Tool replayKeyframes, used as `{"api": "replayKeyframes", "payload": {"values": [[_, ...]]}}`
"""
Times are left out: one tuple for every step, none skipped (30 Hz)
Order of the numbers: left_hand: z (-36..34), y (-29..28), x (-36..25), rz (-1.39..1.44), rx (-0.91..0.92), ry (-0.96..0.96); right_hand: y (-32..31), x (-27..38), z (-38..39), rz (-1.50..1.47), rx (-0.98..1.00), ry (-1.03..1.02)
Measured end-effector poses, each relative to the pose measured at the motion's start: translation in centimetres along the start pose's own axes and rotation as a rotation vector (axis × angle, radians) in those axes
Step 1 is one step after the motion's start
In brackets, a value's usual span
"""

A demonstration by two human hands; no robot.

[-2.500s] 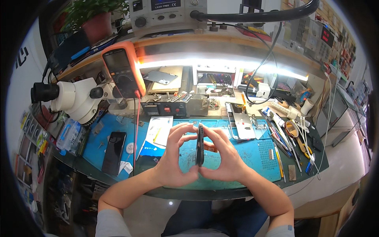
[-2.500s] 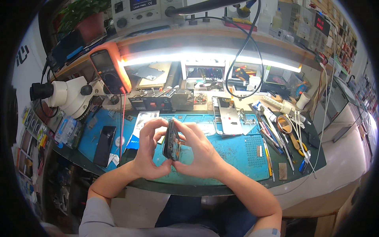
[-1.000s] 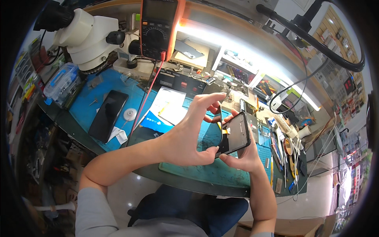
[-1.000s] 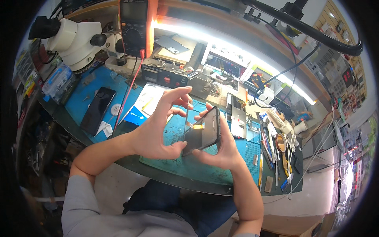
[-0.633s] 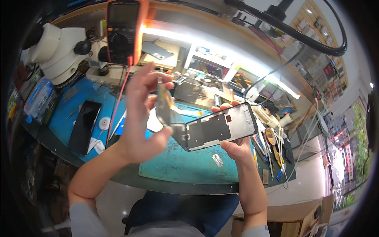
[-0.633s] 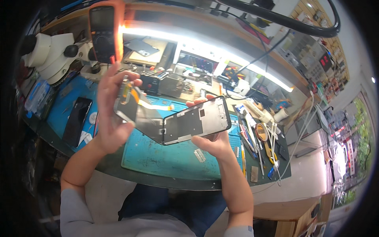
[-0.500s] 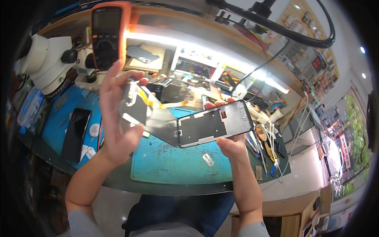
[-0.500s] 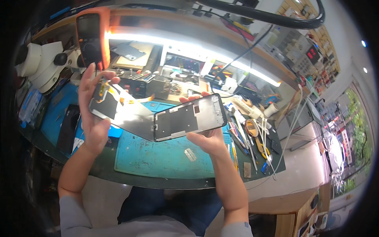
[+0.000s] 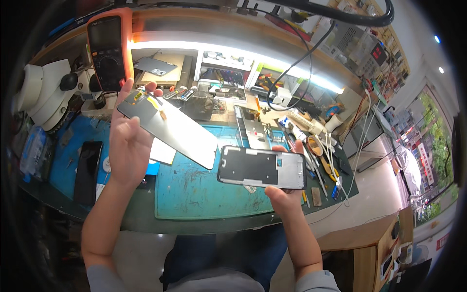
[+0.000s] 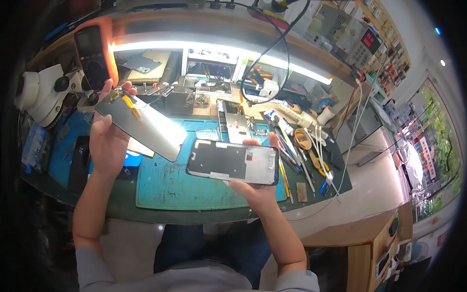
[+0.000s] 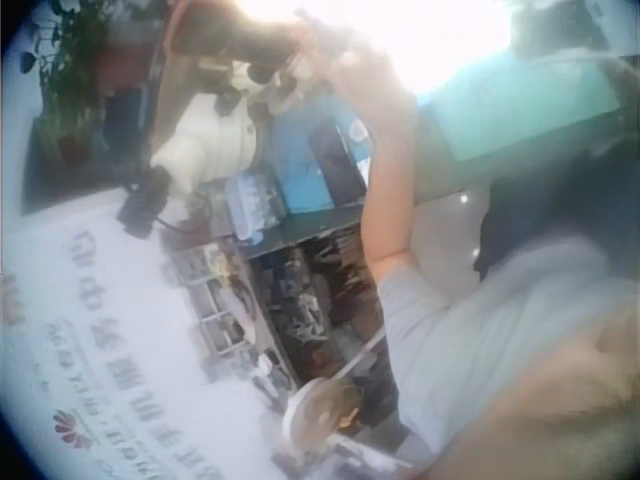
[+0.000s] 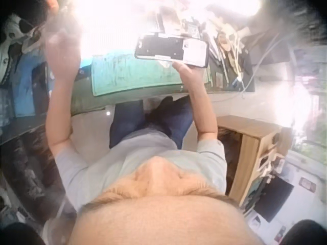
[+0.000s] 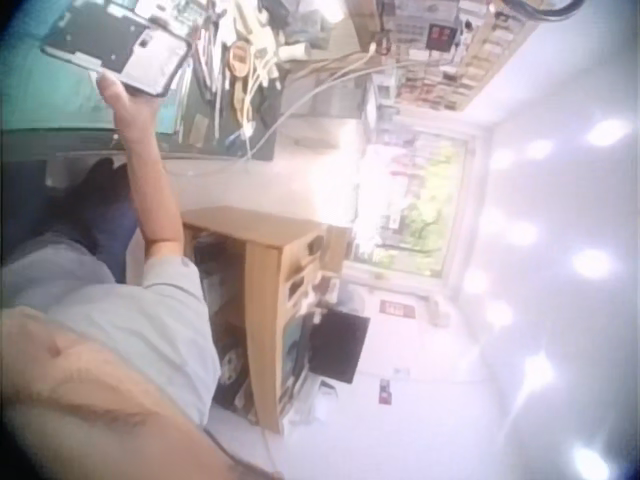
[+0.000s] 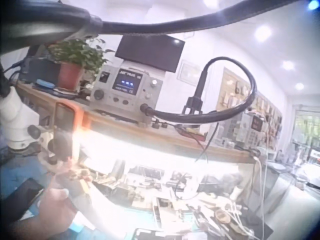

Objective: The person works on a disassembled smartphone at a cluttered workbench. They peel a protective film from a battery, place the battery into the phone chassis, and then use a pencil and a cotton swab to clean the interior surfaces of the phone's back cover.

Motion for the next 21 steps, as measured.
{"api": "replayKeyframes", "payload": {"values": [[-0.1,-0.3,0.5,0.068,-0.003,-0.038,-0.4,-0.1,1.0,-0.016,0.002,-0.012],[-0.4,-0.9,0.7,0.126,-0.008,-0.075,-0.7,-0.6,1.7,-0.030,-0.063,0.048],[-0.5,-1.3,1.0,0.185,-0.014,-0.111,-0.9,-0.9,2.4,-0.044,-0.126,0.110],[-0.4,-1.0,1.3,0.263,0.016,-0.144,-0.5,-1.2,3.2,-0.030,-0.104,0.133],[-0.5,-0.5,1.2,0.244,0.065,-0.142,0.0,-1.6,3.8,-0.023,-0.077,0.144],[-0.4,0.3,1.3,0.225,0.114,-0.140,0.6,-2.0,4.1,-0.015,-0.051,0.155],[-0.3,1.1,1.4,0.207,0.164,-0.140,1.7,-2.3,4.1,0.030,0.002,0.197],[-0.3,1.5,1.6,0.126,0.190,-0.145,2.4,-3.0,4.0,0.060,0.028,0.197],[-0.4,2.1,1.5,-0.077,0.162,-0.115,3.2,-3.5,3.9,0.094,0.050,0.189],[-0.2,2.8,1.5,-0.089,0.242,-0.066,3.3,-4.0,3.7,0.138,0.052,0.199],[0.1,3.2,1.1,-0.110,0.320,-0.015,3.8,-4.7,3.6,0.247,0.101,0.244],[0.4,3.5,0.9,-0.110,0.317,-0.035,3.8,-4.9,3.5,0.361,0.152,0.291],[0.5,3.9,0.2,-0.166,0.341,-0.012,4.0,-5.1,3.6,0.476,0.202,0.338],[0.6,3.9,0.3,-0.202,0.379,-0.003,3.6,-4.6,4.0,0.439,0.108,0.376],[0.8,4.0,0.5,-0.230,0.413,0.003,3.6,-3.4,4.1,0.612,0.131,0.321],[0.9,4.4,0.4,-0.256,0.428,0.007,3.3,-2.2,4.1,0.783,0.153,0.263],[1.1,4.7,0.7,-0.249,0.423,-0.012,3.1,-1.0,4.3,0.960,0.171,0.209],[1.3,4.9,0.9,-0.241,0.459,-0.016,3.1,-0.3,4.6,0.990,0.178,0.212],[1.5,5.0,1.1,-0.235,0.493,-0.020,3.2,0.5,4.6,1.101,0.172,0.152],[1.7,5.3,1.3,-0.239,0.493,-0.035,3.2,1.3,4.7,1.217,0.162,0.095],[2.1,5.6,1.4,-0.244,0.492,-0.051,3.4,1.9,4.8,1.331,0.151,0.036]]}}
Point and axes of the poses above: each hand's wrist, its own z-axis away from the middle knuckle, its own y-axis out of the palm, x = y × z, the point moved 10 cm from there along -z, towards the middle knuckle, and after that the axes turned 15 degrees about -z, right-handed, at the moved point
